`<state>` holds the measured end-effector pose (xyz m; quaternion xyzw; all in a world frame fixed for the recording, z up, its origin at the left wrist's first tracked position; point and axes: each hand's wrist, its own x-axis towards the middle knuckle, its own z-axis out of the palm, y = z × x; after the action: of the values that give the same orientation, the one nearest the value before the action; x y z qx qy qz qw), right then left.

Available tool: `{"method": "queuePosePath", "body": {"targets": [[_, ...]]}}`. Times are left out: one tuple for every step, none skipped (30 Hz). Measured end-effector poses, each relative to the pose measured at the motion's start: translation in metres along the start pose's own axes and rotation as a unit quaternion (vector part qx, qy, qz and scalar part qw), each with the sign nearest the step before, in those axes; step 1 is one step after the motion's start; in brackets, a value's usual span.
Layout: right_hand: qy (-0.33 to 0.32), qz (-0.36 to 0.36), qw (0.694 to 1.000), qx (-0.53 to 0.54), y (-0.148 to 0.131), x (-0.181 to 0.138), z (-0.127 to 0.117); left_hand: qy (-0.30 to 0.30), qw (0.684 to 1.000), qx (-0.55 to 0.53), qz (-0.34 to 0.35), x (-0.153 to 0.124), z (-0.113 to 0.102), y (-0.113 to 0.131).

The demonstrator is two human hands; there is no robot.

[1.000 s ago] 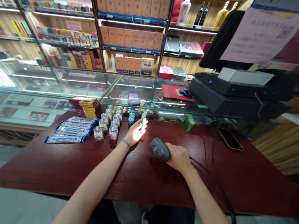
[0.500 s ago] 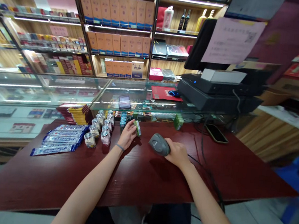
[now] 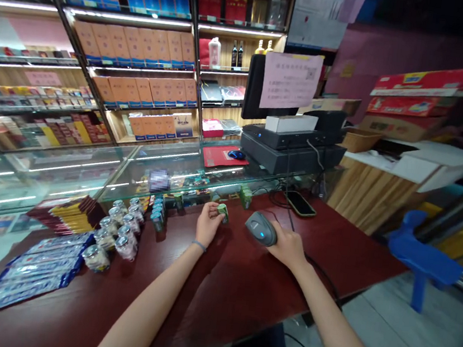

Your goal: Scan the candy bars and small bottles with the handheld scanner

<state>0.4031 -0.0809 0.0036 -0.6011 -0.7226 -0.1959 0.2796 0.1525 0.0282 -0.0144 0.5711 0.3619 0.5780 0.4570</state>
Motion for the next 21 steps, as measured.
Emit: {"method": "queuePosePath", "body": {"targets": [[0.000, 0.004, 1.000, -0.001, 0.006, -0.002, 0.000, 0.001, 1.000, 0.011, 0.006, 0.003, 0.012, -0.002], [-0.001, 0.007, 1.000, -0.001, 0.012, -0.005, -0.001, 0.002, 1.000, 0.022, 0.011, 0.006, 0.024, -0.005], [-0.003, 0.010, 1.000, 0.000, 0.017, -0.007, -0.002, 0.004, 0.999, 0.031, 0.014, 0.009, 0.036, -0.008], [-0.004, 0.011, 1.000, 0.000, 0.022, -0.008, -0.003, 0.004, 0.999, 0.039, 0.016, 0.013, 0.046, -0.011], [-0.005, 0.012, 1.000, -0.001, 0.027, -0.010, -0.005, 0.003, 0.999, 0.047, 0.021, 0.016, 0.056, -0.015], [-0.007, 0.012, 1.000, -0.002, 0.032, -0.011, -0.006, 0.001, 0.998, 0.057, 0.028, 0.019, 0.065, -0.019], [-0.009, 0.013, 1.000, -0.004, 0.036, -0.012, -0.008, 0.001, 0.997, 0.070, 0.037, 0.022, 0.072, -0.023], [-0.010, 0.013, 1.000, -0.007, 0.040, -0.014, -0.009, 0.003, 0.995, 0.085, 0.045, 0.025, 0.079, -0.028], [-0.010, 0.012, 1.000, -0.010, 0.044, -0.014, -0.010, 0.008, 0.993, 0.101, 0.054, 0.028, 0.084, -0.033], [-0.009, 0.012, 1.000, -0.012, 0.047, -0.015, -0.010, 0.016, 0.991, 0.117, 0.061, 0.031, 0.089, -0.037], [-0.005, 0.013, 1.000, -0.014, 0.050, -0.016, -0.010, 0.023, 0.989, 0.132, 0.067, 0.033, 0.093, -0.042], [0.001, 0.013, 1.000, -0.015, 0.052, -0.016, -0.009, 0.028, 0.987, 0.145, 0.071, 0.035, 0.096, -0.046], [0.007, 0.011, 1.000, -0.017, 0.053, -0.017, -0.009, 0.030, 0.985, 0.154, 0.074, 0.037, 0.099, -0.050], [0.013, 0.006, 1.000, -0.018, 0.054, -0.017, -0.008, 0.031, 0.984, 0.159, 0.075, 0.038, 0.102, -0.053], [0.019, -0.003, 1.000, -0.019, 0.055, -0.017, -0.007, 0.031, 0.984, 0.161, 0.076, 0.040, 0.104, -0.056], [0.024, -0.012, 0.999, -0.019, 0.055, -0.017, -0.006, 0.031, 0.984, 0.161, 0.074, 0.041, 0.107, -0.058], [0.029, -0.021, 0.999, -0.019, 0.055, -0.017, -0.005, 0.032, 0.984, 0.161, 0.073, 0.042, 0.109, -0.060], [0.033, -0.028, 0.999, -0.020, 0.054, -0.016, -0.005, 0.034, 0.984, 0.162, 0.073, 0.043, 0.111, -0.061], [0.038, -0.034, 0.999, -0.020, 0.054, -0.016, -0.005, 0.036, 0.983, 0.164, 0.072, 0.044, 0.112, -0.062], [0.042, -0.037, 0.998, -0.020, 0.054, -0.015, -0.005, 0.040, 0.983, 0.165, 0.072, 0.045, 0.114, -0.062], [0.046, -0.039, 0.998, -0.019, 0.054, -0.015, -0.005, 0.042, 0.983, 0.166, 0.070, 0.046, 0.116, -0.062]]}}
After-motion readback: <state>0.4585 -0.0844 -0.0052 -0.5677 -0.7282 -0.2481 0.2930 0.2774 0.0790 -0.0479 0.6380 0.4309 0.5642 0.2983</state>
